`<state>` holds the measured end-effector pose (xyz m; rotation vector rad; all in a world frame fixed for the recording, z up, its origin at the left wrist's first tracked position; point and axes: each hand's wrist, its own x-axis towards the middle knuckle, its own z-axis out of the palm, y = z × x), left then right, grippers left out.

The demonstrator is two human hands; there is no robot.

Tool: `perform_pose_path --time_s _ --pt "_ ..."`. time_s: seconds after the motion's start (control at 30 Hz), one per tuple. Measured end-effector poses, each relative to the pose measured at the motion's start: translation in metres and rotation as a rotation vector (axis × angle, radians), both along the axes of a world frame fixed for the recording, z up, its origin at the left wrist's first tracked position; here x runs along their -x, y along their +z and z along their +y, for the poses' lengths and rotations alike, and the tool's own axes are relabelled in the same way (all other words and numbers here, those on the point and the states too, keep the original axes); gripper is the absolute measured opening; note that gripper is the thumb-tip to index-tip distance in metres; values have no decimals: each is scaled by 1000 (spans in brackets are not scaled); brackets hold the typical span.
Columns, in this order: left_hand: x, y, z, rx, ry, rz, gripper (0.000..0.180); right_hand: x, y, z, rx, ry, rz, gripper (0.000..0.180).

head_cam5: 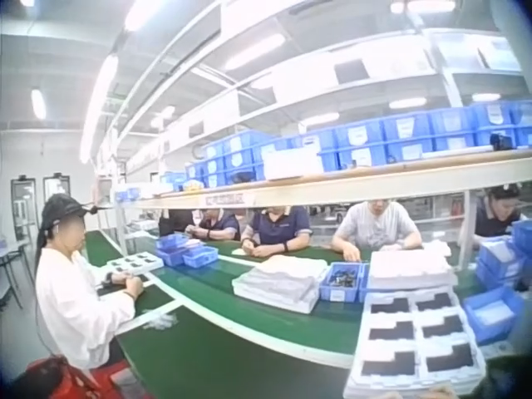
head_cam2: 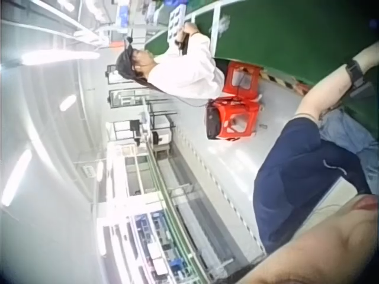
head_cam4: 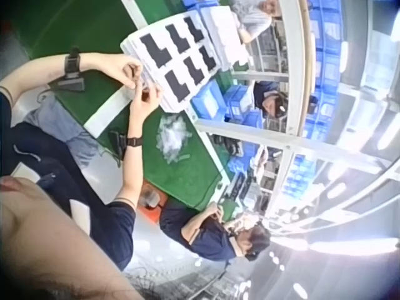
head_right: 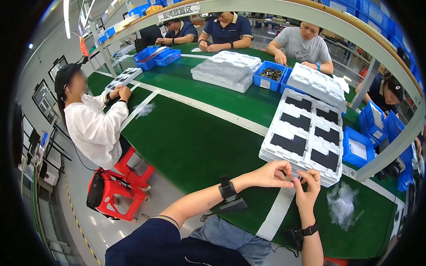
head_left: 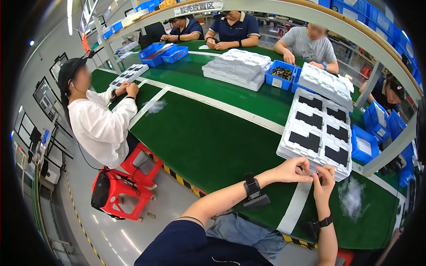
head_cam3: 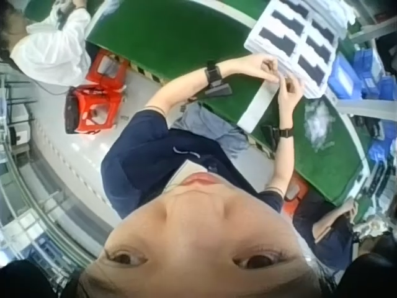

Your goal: Assembling small black components on a factory assembly line.

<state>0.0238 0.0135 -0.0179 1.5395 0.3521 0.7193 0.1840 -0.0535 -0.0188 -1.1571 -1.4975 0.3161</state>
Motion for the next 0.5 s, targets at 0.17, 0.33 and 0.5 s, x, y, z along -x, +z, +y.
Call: perform_pose_path --time_s 0.17,0.33,0.5 --pt "-6 -1 -4 129 -142 -151 16 3 2 -3 10 45 31 28" --pt "2 0 -4 128 -77 -88 11 7 7 -11 191 236 437 25" --pt "-2 6 -2 98 26 26 14 4 10 -14 255 120 409 22"
